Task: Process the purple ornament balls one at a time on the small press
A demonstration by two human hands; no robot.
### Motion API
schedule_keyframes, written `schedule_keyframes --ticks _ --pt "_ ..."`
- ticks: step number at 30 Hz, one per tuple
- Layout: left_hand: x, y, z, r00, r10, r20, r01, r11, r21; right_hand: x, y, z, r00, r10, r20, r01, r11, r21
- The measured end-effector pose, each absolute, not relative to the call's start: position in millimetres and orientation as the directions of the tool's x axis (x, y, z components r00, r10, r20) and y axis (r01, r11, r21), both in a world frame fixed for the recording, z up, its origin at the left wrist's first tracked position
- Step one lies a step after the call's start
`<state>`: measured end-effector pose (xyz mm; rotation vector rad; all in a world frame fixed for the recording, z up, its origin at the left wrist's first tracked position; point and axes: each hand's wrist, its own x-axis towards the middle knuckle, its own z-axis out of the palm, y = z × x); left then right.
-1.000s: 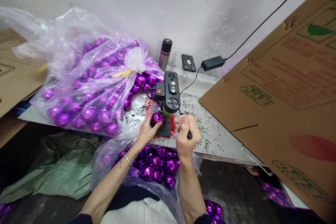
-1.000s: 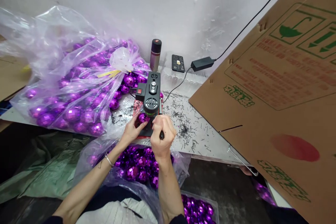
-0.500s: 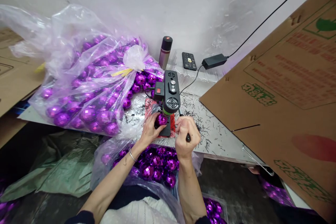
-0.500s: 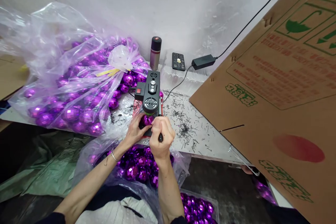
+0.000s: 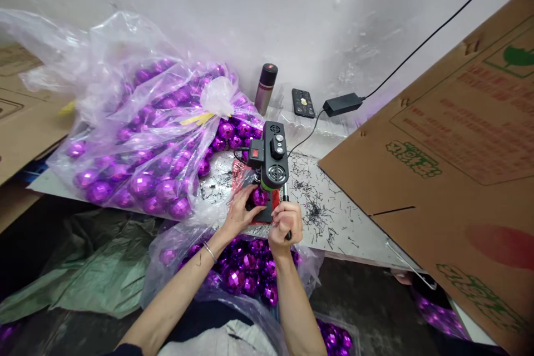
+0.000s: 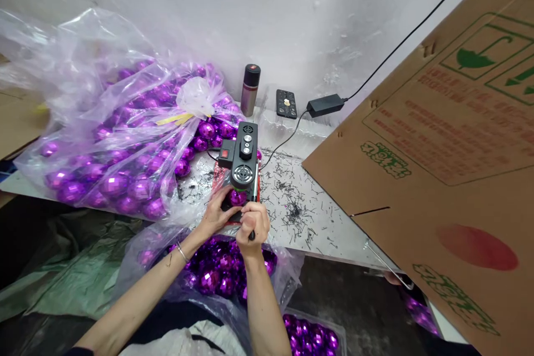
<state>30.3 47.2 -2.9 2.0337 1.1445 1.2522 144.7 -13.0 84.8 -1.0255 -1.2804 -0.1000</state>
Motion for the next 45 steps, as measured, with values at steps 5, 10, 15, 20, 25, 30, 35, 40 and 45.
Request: schedule_keyframes --ticks 5,10,15,20,25,30,35,40,45 --pt "32.1 46.0 -4.0 0.217 0.859 0.464 0.401 -0.512 0.759 146.9 -9.6 74.2 0.344 0.429 0.835 0.588 0.595 -0.548" --pt "31.7 45.4 -2.7 0.225 0.857 0.463 0.397 -0.515 0.76 146.9 -9.7 70.7 0.349 0.432 0.832 0.598 0.58 -0.553" --pt "31.3 45.8 -1.7 0.228 0.857 0.461 0.402 -0.515 0.758 147.2 -7.6 68.5 0.338 0.408 0.848 0.604 0.597 -0.528" --pt "32.6 46.6 -3.7 0.224 0.868 0.443 0.418 -0.497 0.761 146.8 -6.4 67.7 0.357 0.409 0.84 0.572 0.615 -0.543" --pt "33.5 46.5 -5.9 0.214 0.861 0.462 0.403 -0.509 0.761 146.0 -4.5 56.6 0.337 0.407 0.849 0.563 0.635 -0.528" --pt "32.5 48.6 -7.4 0.22 0.85 0.48 0.391 -0.527 0.755 145.2 -4.2 62.7 0.305 0.366 0.879 0.606 0.638 -0.475" --pt "32.8 49.6 -5.6 0.229 0.831 0.507 0.36 -0.556 0.749 145.5 -9.2 123.7 0.418 0.495 0.762 0.537 0.541 -0.647" --pt "10.6 11.4 -2.8 0.243 0.786 0.568 0.387 -0.615 0.687 146.3 -11.5 151.3 0.398 0.534 0.746 0.541 0.52 -0.661" --pt "-35.1 -47.7 3.4 0.486 0.713 0.505 0.47 -0.701 0.537 146.1 -16.9 126.9 0.358 0.504 0.786 0.575 0.545 -0.611"
